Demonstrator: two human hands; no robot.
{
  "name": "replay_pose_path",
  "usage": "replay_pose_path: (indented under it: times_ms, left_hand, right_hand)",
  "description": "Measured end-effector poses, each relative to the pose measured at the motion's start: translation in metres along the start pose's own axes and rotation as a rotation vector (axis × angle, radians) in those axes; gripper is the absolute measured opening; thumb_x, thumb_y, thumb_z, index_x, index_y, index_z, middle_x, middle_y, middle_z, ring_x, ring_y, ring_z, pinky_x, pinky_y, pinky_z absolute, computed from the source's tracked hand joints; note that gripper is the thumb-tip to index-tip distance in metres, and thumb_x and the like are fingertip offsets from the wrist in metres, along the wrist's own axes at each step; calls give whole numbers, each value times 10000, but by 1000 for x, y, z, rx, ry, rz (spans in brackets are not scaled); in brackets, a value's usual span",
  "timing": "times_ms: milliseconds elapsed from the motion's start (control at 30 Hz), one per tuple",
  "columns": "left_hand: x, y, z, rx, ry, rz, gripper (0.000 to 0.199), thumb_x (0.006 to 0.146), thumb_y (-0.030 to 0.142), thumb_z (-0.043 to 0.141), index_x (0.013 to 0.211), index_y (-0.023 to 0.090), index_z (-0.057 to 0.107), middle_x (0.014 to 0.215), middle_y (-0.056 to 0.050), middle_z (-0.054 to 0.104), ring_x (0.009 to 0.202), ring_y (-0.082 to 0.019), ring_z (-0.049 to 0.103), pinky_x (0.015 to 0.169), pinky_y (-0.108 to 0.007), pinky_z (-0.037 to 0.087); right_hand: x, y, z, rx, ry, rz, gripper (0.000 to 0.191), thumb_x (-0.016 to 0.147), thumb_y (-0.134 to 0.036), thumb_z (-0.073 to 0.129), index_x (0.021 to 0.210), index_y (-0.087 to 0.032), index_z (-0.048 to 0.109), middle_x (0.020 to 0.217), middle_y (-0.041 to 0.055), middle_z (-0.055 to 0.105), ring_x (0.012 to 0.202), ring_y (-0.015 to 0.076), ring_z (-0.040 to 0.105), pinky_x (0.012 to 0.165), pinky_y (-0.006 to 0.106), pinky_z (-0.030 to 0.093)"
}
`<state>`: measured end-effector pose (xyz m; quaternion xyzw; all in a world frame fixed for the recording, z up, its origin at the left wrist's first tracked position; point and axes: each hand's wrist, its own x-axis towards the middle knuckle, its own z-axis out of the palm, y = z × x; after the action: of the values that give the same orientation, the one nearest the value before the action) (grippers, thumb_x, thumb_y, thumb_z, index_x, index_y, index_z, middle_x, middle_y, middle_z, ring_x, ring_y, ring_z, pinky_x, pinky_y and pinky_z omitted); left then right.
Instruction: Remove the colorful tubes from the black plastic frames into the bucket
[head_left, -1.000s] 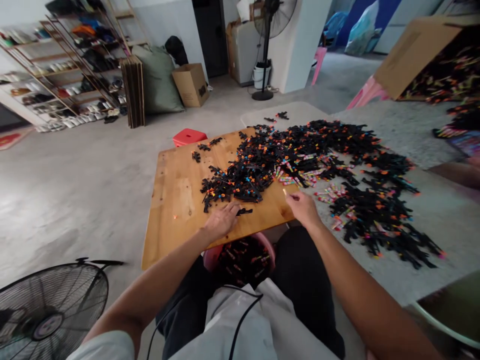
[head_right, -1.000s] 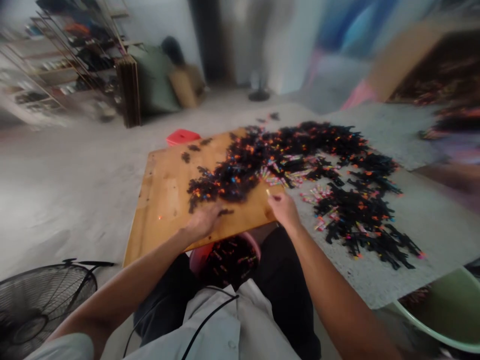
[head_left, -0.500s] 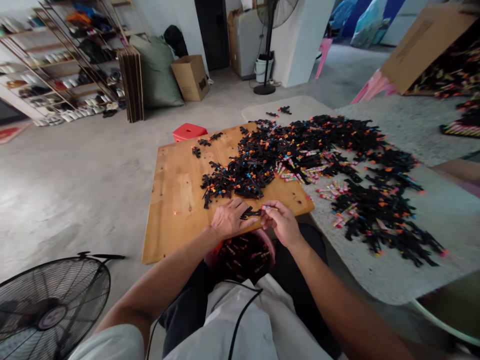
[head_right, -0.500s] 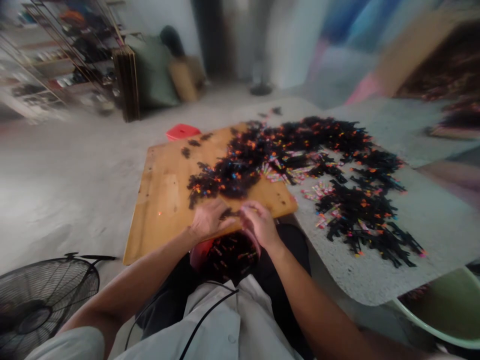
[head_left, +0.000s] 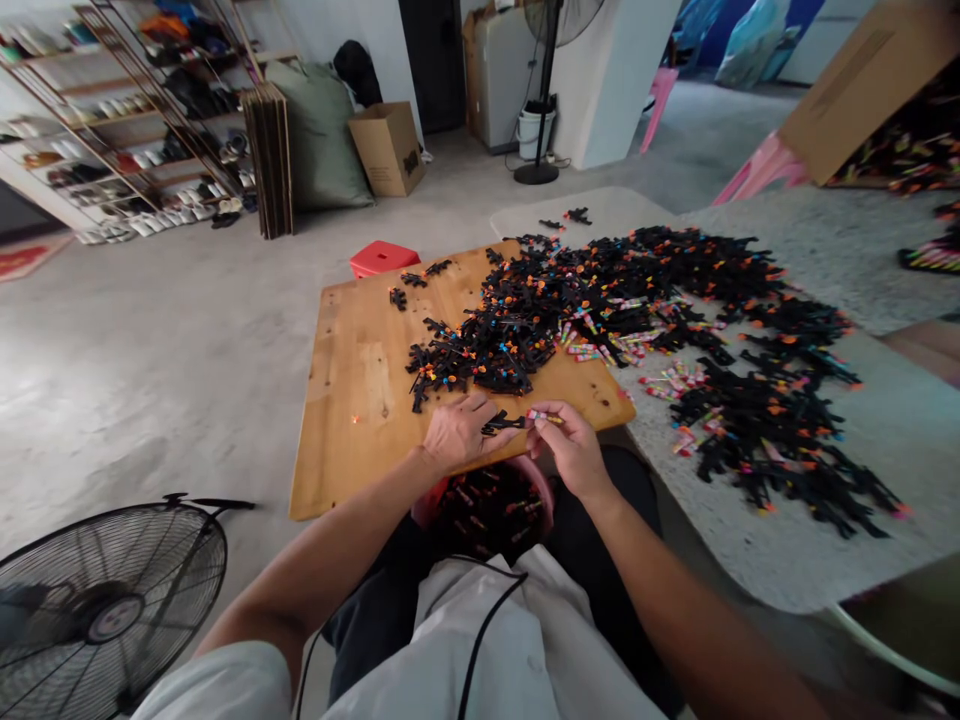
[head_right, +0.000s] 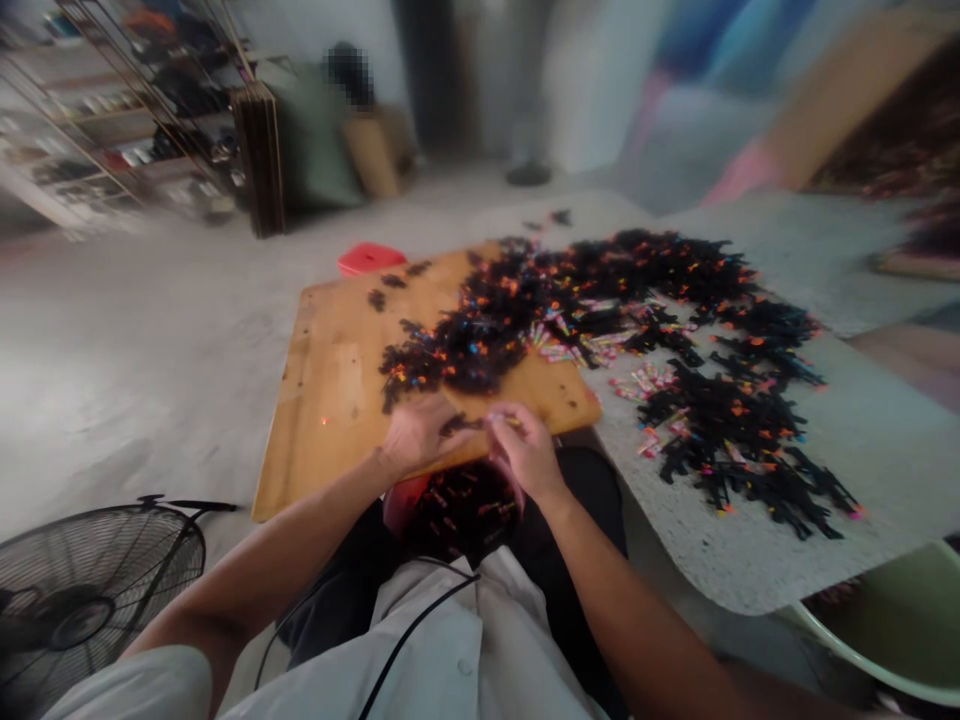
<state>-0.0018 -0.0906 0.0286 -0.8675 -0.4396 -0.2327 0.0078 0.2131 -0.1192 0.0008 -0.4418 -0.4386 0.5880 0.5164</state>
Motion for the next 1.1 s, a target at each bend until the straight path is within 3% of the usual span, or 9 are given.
replay_pose_path:
  times_ms: [233,533,700,800,933,1033,1100]
  left_hand:
    - [-2,-4,4,-32,-44,-17,463,994,593,534,807,190,666,804,-57,636,706,-163,590,620,-268,404]
    - [0,-1,-1,-21,-82,-21,493,996,611,518,782,189,656,791,-56,641,694,-163,585,608,-279,385]
    - [-2,6,1,-29,-74,-78,506,983,638,526,777,192,650,773,-55,637,692,-167,585,585,-283,357]
    - [-8,16,5,-58,-97,-146,518,975,662,531,790,194,654,780,-55,642,712,-170,602,592,-277,366]
    - [-21,25,3,-96,-228,-211,507,977,659,534,824,195,670,826,-57,677,747,-180,638,624,-276,411]
    - [-28,16,-6,-160,-371,-112,493,934,694,577,881,218,695,836,-41,709,787,-196,664,663,-280,455]
    - [-26,4,-11,-189,-404,-76,476,932,693,582,911,234,710,834,-29,725,784,-195,671,665,-279,470]
  right_hand:
    - [-2,3,-3,-191,11,-99,410,889,-574,701,1108,-227,695,968,75,749,772,214,705,649,343,609]
    - [-3,5,-3,-288,-6,-159,342,933,-527,661,1096,-233,726,994,81,770,896,249,740,759,370,634]
    - [-7,-1,-10,-350,-69,-147,318,953,-494,647,1111,-232,735,1060,94,776,1057,276,729,879,392,620]
    - [-12,-7,-14,-341,-138,-101,305,964,-475,639,1122,-229,725,1076,84,776,996,249,743,890,377,611]
    - [-23,-12,-18,-319,-243,21,300,958,-457,637,1110,-210,715,1007,69,781,872,219,754,806,341,611]
    - [-30,-9,-26,-352,-480,158,305,939,-435,660,1123,-203,730,933,50,784,824,210,751,735,310,595]
    - [-26,-6,-36,-436,-633,212,324,930,-412,674,1177,-214,741,853,27,778,721,193,732,672,295,575]
